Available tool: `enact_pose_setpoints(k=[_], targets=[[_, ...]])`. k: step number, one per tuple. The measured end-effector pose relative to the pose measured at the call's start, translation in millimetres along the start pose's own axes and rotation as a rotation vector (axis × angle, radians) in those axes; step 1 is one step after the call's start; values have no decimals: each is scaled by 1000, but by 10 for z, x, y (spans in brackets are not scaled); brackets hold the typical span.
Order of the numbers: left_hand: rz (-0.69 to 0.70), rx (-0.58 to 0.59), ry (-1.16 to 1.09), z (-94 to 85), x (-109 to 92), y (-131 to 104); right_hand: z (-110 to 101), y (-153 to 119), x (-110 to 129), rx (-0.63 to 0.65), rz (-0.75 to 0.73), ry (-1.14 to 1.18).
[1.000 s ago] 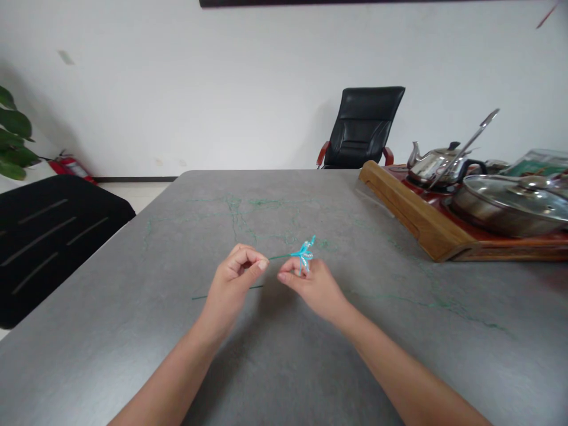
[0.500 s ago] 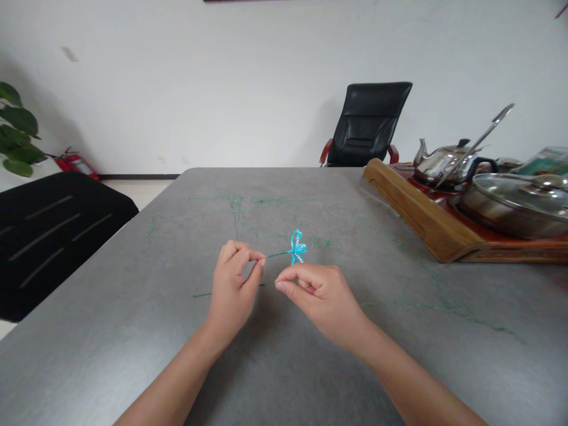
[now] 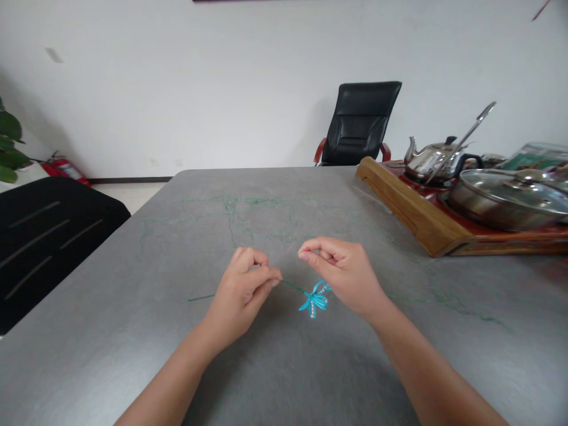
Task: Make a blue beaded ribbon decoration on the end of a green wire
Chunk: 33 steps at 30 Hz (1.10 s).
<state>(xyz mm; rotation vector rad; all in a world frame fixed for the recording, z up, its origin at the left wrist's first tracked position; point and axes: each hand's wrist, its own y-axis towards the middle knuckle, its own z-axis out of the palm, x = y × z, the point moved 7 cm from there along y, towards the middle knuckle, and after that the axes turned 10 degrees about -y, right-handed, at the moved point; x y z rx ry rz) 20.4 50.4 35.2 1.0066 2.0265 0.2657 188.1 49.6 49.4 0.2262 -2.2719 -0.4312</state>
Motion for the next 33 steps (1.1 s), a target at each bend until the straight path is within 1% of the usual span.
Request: enact_pose_setpoints(k=[3,6,8,11,13,17,23,25,27,30,33], targets=[[-57,14,-132,-15,21,12,21,37,-123,21,51,58],[-137,14,-298,-20,60,8,114,71,-238,64,100,128],[-191,-16,-392,-29,106,-7,203,86,-302,87,128,163],[-259,-109,-472,-57,203,-35,357,78,-367,120,177,217],[-291,-186,-483,-85,265,-51,470,50,-354,161,178,263],[-331,-308,-457,-133,343,-81,654,-34,-226,227,111,286],[-394,-418,-399,-169,437,-136,899,-182,-161,321,196,281],[-407,-436,-379,-179,456,-146,921,-224,-110,325,197,310],[-408,-455,-343,-200,452,-151,895,-253,-32,313,171,316],[-399,-467,-254,-237,404,-146,793,-270,99,276,112,274],[-358,-458,-146,-263,330,-124,658,-261,212,229,32,184]])
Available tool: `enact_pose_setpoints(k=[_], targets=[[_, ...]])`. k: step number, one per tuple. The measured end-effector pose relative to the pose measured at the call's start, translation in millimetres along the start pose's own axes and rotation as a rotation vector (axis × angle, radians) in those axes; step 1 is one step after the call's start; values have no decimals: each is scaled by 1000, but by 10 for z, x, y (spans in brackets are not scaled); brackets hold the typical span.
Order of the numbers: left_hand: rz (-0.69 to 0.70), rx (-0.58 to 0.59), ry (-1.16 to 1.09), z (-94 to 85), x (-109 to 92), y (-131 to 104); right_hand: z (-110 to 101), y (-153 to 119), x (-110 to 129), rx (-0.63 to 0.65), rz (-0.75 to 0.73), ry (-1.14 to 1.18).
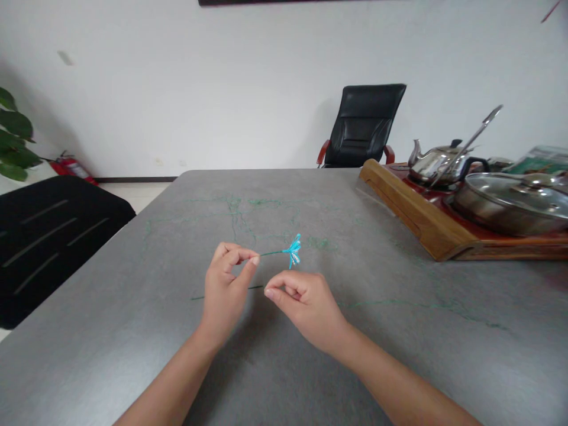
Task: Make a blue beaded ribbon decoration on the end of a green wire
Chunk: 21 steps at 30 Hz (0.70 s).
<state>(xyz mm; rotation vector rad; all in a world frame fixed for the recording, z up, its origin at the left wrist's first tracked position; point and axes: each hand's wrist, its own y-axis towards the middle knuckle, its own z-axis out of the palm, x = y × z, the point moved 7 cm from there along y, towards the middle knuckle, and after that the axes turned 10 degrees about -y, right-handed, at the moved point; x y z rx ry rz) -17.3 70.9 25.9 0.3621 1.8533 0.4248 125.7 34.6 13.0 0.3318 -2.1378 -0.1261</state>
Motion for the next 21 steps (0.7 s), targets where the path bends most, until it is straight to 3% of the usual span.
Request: enact_pose_setpoints(k=[6,13,17,21], targets=[[226,67,216,83,-154,-33,-254,-23,148,-118,-123,-178],[391,309,264,266,-265,-119,-562,15,128,-267,-138,-250],[380,426,165,312,-293,-137,-670,85,-43,-294,-75,-205],[241,500,-6,305,-251,-112,-658,182,-277,-238,26,-89]])
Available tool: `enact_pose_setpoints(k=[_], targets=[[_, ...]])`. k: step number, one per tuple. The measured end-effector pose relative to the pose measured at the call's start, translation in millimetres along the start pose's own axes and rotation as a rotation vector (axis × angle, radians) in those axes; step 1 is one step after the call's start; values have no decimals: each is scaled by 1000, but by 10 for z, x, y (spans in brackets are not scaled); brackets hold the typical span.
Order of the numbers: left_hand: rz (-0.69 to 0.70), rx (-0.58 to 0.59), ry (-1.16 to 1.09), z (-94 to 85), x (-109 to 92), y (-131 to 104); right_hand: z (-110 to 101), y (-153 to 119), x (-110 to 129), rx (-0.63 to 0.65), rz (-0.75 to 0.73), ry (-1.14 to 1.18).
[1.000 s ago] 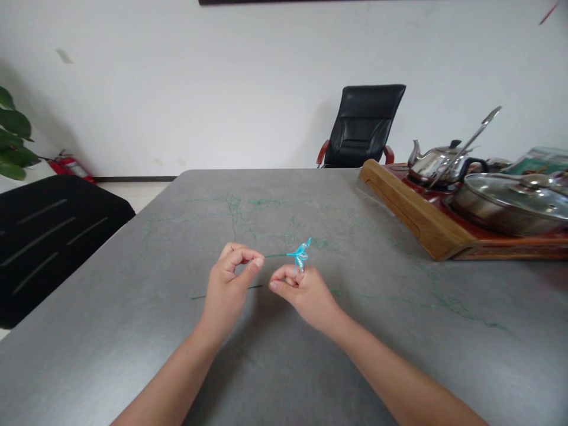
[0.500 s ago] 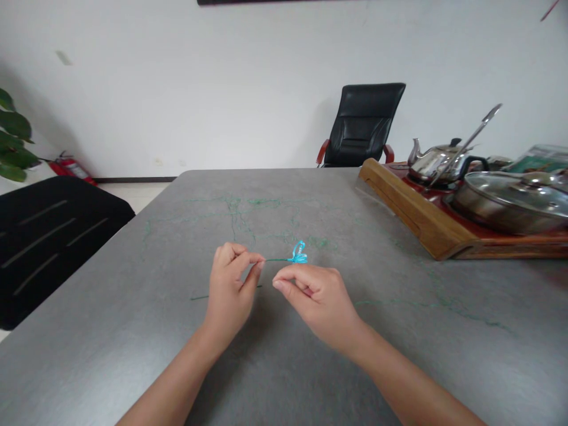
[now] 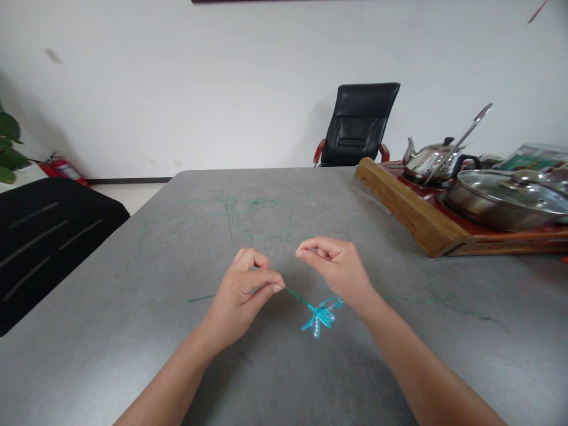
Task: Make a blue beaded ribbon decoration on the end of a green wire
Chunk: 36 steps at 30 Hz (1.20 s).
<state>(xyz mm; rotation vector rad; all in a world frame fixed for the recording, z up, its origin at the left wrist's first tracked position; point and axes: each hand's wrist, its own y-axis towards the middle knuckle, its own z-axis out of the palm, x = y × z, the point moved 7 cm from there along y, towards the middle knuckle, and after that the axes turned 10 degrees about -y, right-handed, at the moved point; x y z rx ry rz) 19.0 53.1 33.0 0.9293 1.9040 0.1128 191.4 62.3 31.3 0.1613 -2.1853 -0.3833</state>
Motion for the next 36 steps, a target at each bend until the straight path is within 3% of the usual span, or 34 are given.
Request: enact_pose_setpoints(k=[8,13,21,27,32,36], targets=[[-200,-233,-329,-131,260,-53,357,25,-285,116,133,165],[-237,-370,-292,-193,383,-97,595,-92,-154,221,58,170],[-289,-476,-206,-266,426,-130,853,-332,13,336,141,243],[-277,-491,-50,-306,345,-131,694,-381,261,277,62,228],[-72,-445,229,-267,144,-95,411,-345,475,152,-133,79],[67,-362,354,-175,10,-65,193,-292,505,39,-183,17]])
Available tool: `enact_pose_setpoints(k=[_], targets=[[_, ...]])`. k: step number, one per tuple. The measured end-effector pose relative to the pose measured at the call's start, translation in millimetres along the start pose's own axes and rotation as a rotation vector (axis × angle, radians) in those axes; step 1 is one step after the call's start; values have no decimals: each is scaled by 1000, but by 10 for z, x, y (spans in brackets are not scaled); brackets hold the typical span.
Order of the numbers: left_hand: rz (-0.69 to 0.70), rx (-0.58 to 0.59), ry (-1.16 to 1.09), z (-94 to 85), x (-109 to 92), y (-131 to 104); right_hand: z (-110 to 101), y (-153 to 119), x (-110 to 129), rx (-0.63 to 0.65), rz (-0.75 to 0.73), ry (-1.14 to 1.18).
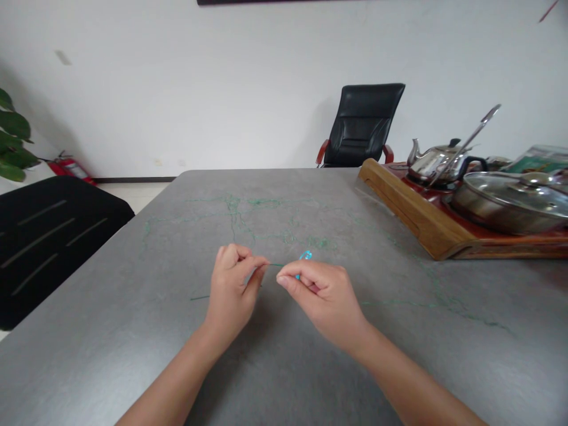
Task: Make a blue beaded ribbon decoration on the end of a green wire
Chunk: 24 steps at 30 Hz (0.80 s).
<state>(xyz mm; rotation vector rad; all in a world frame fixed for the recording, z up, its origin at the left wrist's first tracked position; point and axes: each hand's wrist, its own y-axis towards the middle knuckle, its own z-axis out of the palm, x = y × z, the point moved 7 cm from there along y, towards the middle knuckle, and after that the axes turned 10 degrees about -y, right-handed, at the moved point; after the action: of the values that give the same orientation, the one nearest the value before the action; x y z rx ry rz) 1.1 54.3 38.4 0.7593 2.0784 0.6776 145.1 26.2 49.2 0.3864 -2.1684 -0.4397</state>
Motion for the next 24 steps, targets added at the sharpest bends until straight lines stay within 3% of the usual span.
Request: enact_pose_setpoints(k=[7,13,18,24], targets=[[130,244,-129,151,-166,-13,-205,86,-221,-95,63,-33],[-30,333,-403,161,-107,-7,-199,161,-475,-69,158,59],[-201,250,-589,117,21,-1,-72,191,-639,-20,223,106],[-339,16,-582,44,249,-35,239,119,-694,100,296,207]])
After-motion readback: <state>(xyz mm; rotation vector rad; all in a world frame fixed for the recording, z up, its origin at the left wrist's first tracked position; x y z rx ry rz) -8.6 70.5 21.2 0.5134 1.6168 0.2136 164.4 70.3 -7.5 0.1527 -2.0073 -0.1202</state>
